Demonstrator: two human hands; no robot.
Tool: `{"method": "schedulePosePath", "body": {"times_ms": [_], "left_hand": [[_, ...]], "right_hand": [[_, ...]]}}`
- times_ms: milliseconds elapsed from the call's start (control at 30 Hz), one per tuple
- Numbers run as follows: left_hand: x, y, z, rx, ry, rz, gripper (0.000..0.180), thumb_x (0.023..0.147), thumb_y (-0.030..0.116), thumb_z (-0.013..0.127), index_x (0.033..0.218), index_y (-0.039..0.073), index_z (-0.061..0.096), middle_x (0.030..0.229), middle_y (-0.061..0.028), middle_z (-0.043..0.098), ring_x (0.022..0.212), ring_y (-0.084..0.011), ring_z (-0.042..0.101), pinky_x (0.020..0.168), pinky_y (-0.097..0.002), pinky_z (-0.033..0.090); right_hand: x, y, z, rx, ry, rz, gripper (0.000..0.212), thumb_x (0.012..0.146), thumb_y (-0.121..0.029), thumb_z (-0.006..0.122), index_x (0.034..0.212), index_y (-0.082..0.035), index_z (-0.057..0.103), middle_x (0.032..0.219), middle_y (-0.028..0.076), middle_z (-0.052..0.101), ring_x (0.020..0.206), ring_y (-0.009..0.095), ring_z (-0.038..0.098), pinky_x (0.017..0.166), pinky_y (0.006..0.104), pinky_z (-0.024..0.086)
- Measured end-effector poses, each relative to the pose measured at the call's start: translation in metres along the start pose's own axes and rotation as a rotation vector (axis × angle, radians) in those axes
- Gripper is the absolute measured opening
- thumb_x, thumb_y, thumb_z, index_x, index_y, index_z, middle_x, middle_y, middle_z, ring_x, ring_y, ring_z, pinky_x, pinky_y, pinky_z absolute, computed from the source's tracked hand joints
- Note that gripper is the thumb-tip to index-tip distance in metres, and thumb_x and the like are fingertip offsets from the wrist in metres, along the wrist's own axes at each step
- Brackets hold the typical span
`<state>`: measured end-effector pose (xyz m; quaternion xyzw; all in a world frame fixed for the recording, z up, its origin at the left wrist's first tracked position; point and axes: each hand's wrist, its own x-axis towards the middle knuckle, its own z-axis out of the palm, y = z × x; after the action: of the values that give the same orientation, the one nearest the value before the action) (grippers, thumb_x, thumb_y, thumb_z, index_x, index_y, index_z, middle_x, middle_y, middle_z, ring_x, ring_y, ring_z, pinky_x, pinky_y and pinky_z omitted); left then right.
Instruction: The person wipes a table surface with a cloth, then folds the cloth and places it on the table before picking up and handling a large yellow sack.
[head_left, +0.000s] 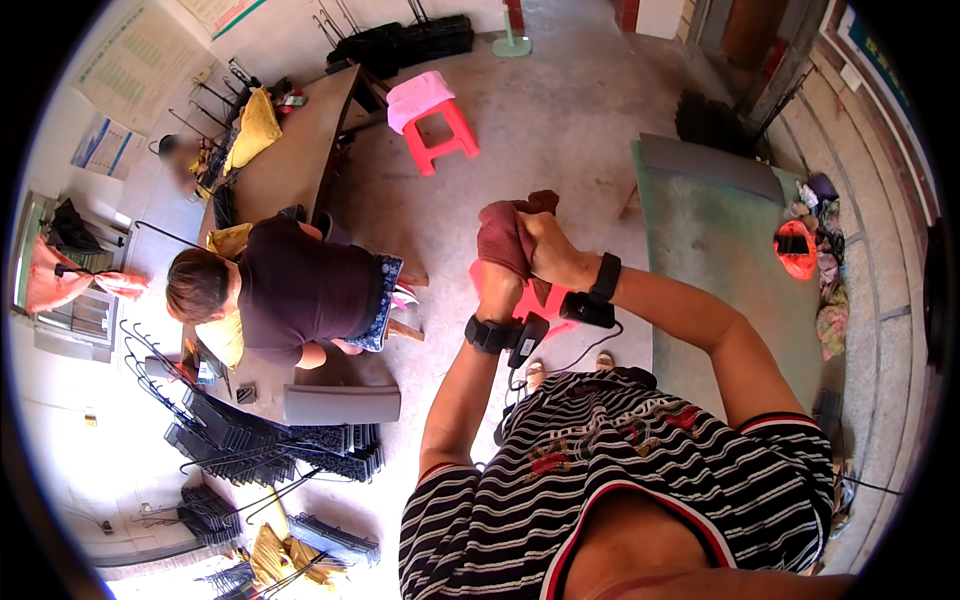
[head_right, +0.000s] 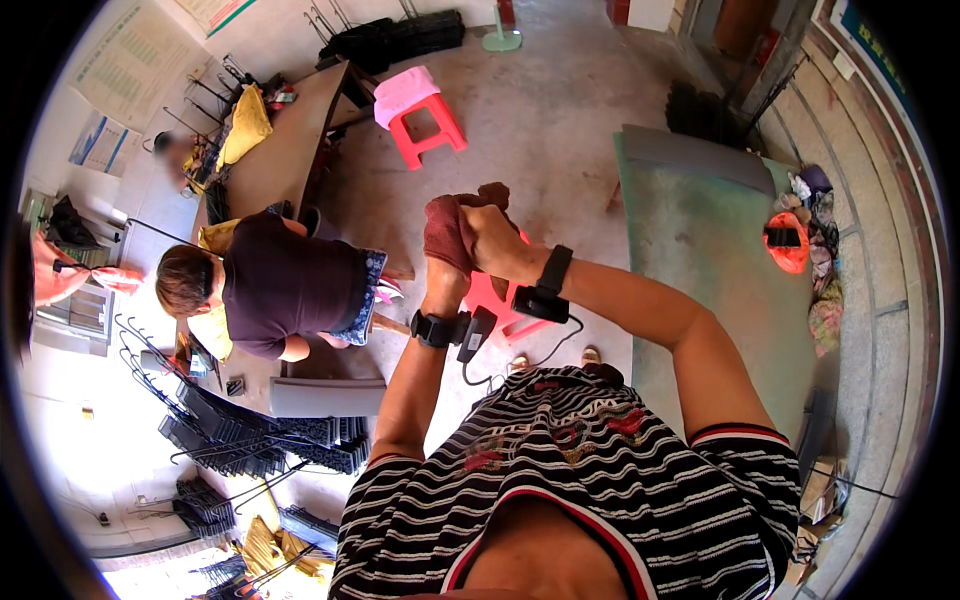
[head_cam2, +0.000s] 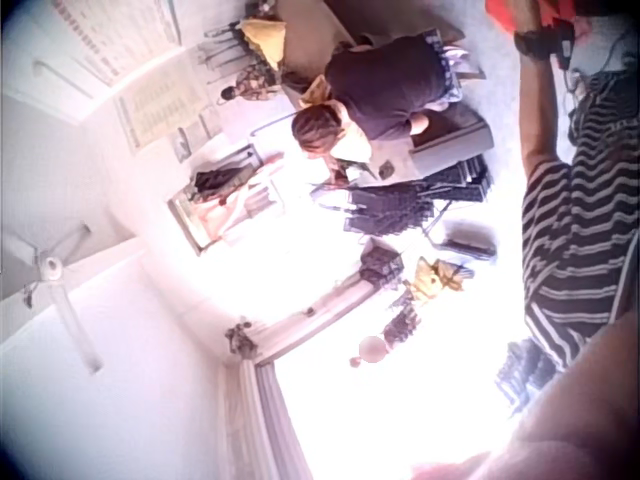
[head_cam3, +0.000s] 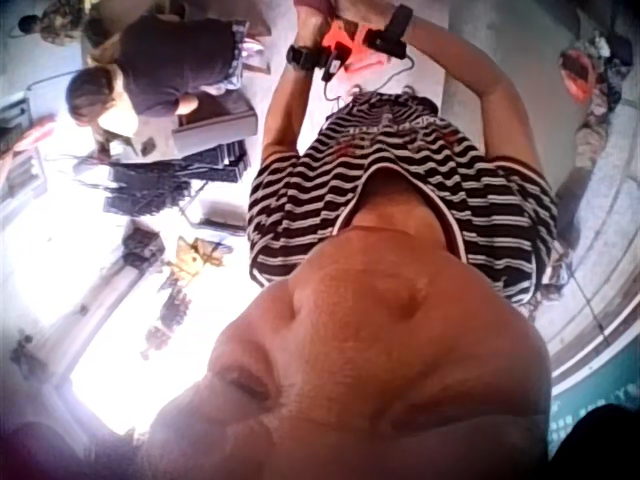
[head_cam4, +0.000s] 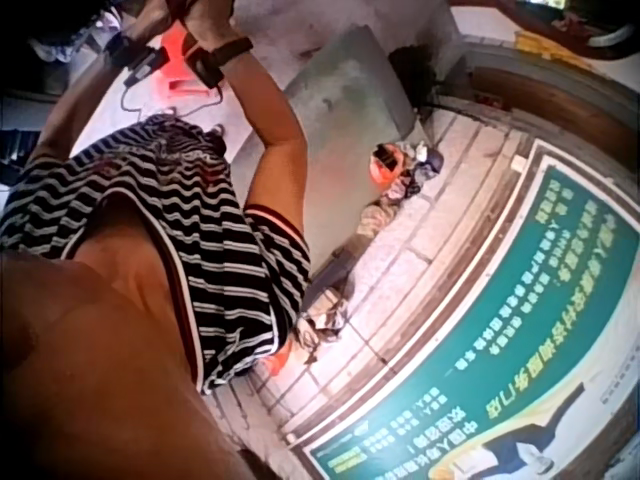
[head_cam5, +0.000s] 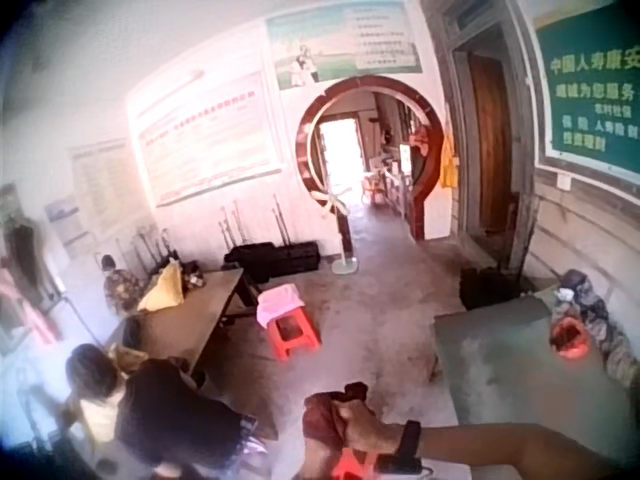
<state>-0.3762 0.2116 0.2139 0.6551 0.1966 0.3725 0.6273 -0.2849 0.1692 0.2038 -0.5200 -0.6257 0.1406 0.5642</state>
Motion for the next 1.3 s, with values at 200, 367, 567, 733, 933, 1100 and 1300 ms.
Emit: {"method": "schedulePosePath", "body": {"times_ms": [200,367,567,733,933,1100,1300], "left_hand": [[-0.006,-0.043,-0.015,-0.476,0.029,-0.217,0.03,0.085,0.02,0.05,0.11,0.003,0.044,0.099,-0.0071,0.051,0.085,-0.0174,0.053,0.061,-0.0325,0.049],[0.0,-0.075,0.006,0.165,0.189,0.119,0.046,0.088,0.032,0.047,0.125,0.008,0.034,0.115,-0.0085,0.046,0.099,-0.0201,0.05,0.085,-0.0301,0.04],[-0.009,-0.078,-0.018,0.005,0.072,-0.079,0.048,0.089,0.044,0.042,0.124,0.01,0.04,0.119,-0.0085,0.048,0.106,-0.0193,0.049,0.094,-0.0293,0.037],[-0.014,-0.043,-0.018,-0.778,0.124,-0.427,0.043,0.09,0.037,0.043,0.122,0.009,0.042,0.119,-0.0072,0.048,0.108,-0.019,0.048,0.092,-0.0304,0.04],[-0.007,-0.048,-0.025,-0.686,-0.08,-0.148,0.034,0.089,0.028,0.048,0.116,0.008,0.046,0.117,-0.008,0.051,0.11,-0.0194,0.046,0.094,-0.0306,0.038],[0.006,-0.061,-0.008,-0.33,-0.015,-0.287,0.021,0.08,0.007,0.056,0.1,0.003,0.052,0.094,-0.0042,0.054,0.085,-0.015,0.052,0.071,-0.0247,0.046],[0.009,-0.069,-0.028,0.049,-0.132,0.069,0.023,0.085,0.018,0.052,0.1,0.0,0.054,0.097,-0.0115,0.058,0.085,-0.0229,0.058,0.075,-0.0334,0.049]], "right_hand": [[0.01,-0.013,-0.012,-0.928,-0.155,-0.131,0.036,0.079,-0.024,0.051,0.109,-0.004,0.05,0.116,0.016,0.048,0.106,0.029,0.047,0.083,0.0477,0.037],[0.007,-0.005,0.013,-1.205,-0.221,-0.18,0.047,0.081,-0.034,0.045,0.118,-0.005,0.044,0.132,0.015,0.035,0.129,0.032,0.02,0.093,0.0643,0.018],[-0.01,0.009,0.018,-0.817,-0.216,-0.204,0.052,0.079,-0.033,0.052,0.121,-0.005,0.041,0.132,0.014,0.035,0.131,0.031,0.016,0.099,0.0602,0.014],[-0.006,-0.001,0.009,-0.241,-0.141,-0.134,0.057,0.077,-0.031,0.058,0.124,-0.003,0.04,0.13,0.014,0.038,0.128,0.027,0.026,0.105,0.0475,0.013],[-0.008,-0.013,0.001,-0.846,-0.12,-0.308,0.05,0.074,-0.018,0.06,0.119,-0.002,0.045,0.127,0.016,0.041,0.124,0.031,0.031,0.104,0.046,0.018],[-0.04,0.019,0.007,-0.985,-0.261,-0.39,0.043,0.063,-0.017,0.056,0.102,0.002,0.057,0.113,0.023,0.05,0.116,0.043,0.036,0.093,0.058,0.028],[-0.028,-0.007,-0.01,-0.916,-0.342,-0.51,0.024,0.065,-0.012,0.056,0.083,0.005,0.061,0.094,0.021,0.058,0.105,0.039,0.047,0.097,0.0505,0.029]]}}
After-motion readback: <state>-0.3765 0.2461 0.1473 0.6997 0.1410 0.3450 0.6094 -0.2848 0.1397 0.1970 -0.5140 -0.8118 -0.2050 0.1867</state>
